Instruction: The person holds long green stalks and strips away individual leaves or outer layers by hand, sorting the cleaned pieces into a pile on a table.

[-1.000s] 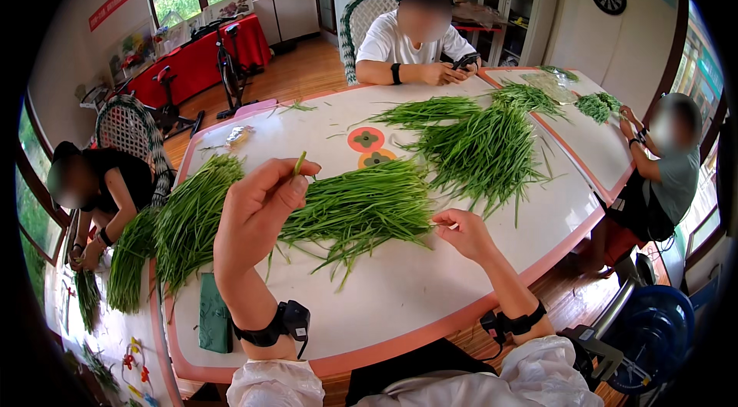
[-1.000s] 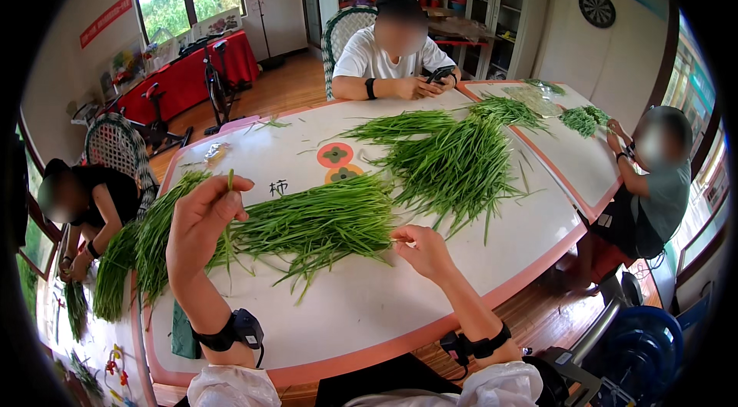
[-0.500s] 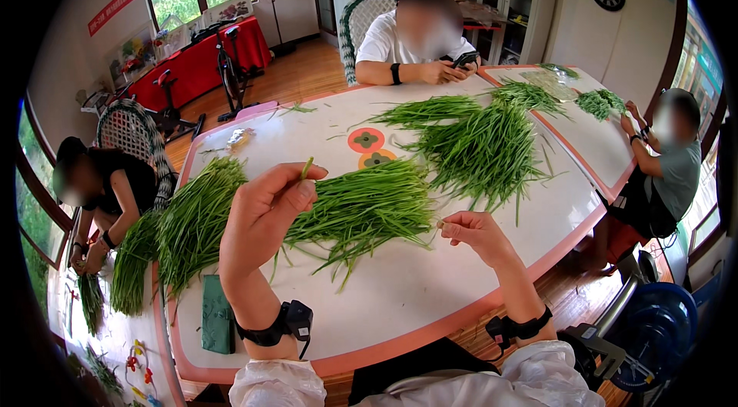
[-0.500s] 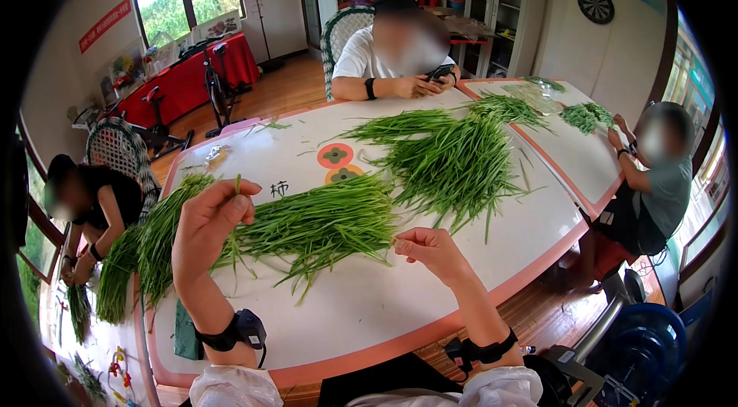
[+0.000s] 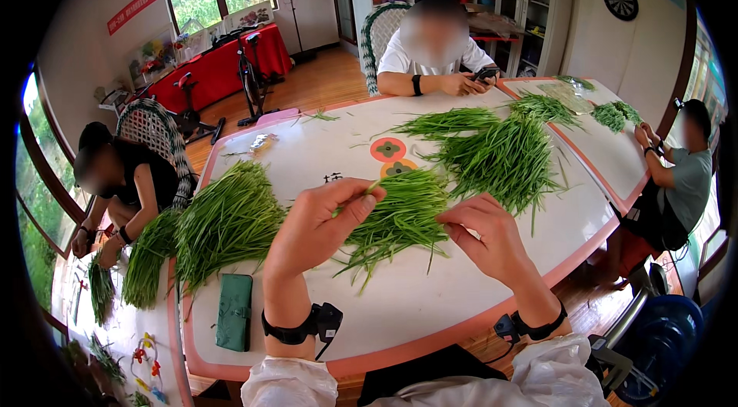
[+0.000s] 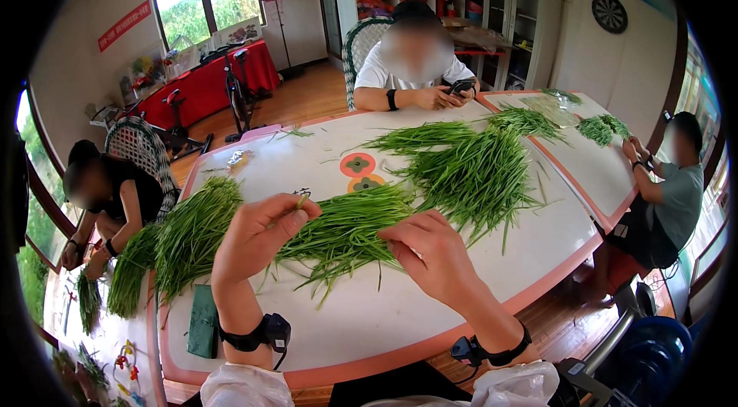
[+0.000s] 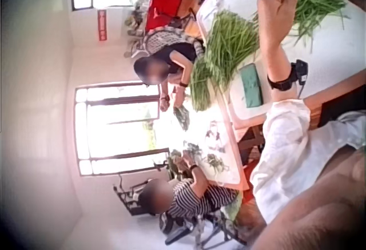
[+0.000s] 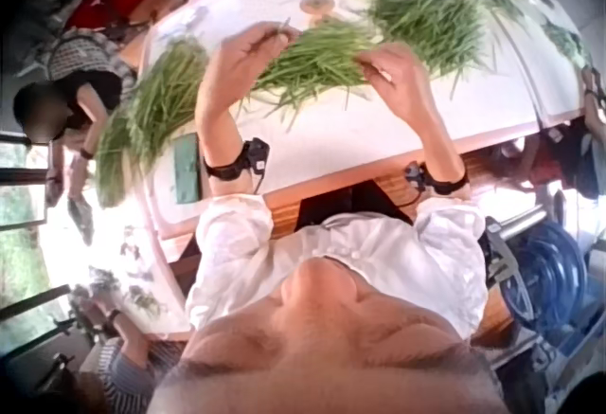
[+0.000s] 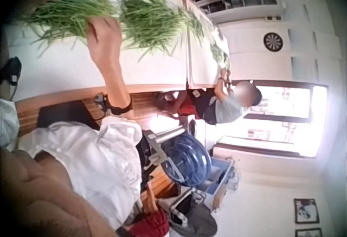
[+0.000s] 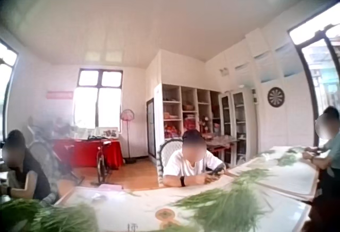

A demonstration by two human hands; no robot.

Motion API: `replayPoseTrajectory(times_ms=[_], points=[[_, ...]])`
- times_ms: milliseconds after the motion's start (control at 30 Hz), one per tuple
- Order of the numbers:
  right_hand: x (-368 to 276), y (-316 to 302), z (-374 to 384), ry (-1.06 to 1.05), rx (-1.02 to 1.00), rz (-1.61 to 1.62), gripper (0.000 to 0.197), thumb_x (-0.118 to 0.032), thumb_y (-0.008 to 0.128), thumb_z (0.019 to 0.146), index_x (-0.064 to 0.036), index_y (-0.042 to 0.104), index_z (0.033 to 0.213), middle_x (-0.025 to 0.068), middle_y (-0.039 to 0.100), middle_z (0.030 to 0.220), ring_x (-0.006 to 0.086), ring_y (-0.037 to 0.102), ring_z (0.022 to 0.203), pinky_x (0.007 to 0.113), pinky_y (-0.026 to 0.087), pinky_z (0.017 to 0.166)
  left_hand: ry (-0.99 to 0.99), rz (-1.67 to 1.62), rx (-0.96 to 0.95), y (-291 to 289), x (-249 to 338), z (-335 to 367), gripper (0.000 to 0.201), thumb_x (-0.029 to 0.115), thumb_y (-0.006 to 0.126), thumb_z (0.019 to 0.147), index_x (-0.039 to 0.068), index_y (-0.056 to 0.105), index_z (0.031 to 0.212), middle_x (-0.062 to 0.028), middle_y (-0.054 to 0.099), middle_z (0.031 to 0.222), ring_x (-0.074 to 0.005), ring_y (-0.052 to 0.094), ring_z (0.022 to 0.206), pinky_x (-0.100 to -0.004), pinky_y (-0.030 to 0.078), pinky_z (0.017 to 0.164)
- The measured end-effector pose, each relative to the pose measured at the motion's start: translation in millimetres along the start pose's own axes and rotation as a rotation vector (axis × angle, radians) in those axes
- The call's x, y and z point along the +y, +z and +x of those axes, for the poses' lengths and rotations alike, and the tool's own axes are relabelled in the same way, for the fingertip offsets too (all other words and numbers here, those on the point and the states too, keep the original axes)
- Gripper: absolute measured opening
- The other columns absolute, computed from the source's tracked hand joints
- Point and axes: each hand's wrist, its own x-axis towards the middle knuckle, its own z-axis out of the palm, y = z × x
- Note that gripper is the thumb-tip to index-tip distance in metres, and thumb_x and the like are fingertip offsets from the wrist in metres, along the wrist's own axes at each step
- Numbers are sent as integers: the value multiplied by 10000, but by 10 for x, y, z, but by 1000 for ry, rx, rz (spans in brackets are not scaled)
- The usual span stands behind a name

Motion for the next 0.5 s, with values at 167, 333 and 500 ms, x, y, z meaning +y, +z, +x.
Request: replayPoseTrajectory(times_ms=[167, 333, 500], points=[[-195, 20, 177, -81, 86, 29, 207, 12, 614, 717, -58, 640, 910, 59, 599, 805, 254, 524, 763, 336, 430, 706, 76, 70, -125, 202, -45, 45, 168, 105, 548, 869, -12, 597, 979, -92, 609, 787, -157, 521, 675, -263, 445, 657], [-207, 102, 236, 24, 126, 199, 286, -51, 624, 777, -76, 606, 1061, 57, 607, 857, 198, 546, 798, 277, 458, 684, 37, 88, -220, 260, -33, 89, 134, 108, 541, 859, -4, 581, 919, -115, 559, 710, -205, 470, 597, -299, 426, 596], [3, 244, 198, 455, -52, 914, 332, -154, 634, 833, -75, 560, 1148, 35, 609, 904, 110, 560, 825, 223, 473, 689, -20, 6, -164, 279, -48, 83, 137, 105, 541, 855, -6, 585, 923, -86, 546, 673, -142, 463, 600, -277, 418, 577]])
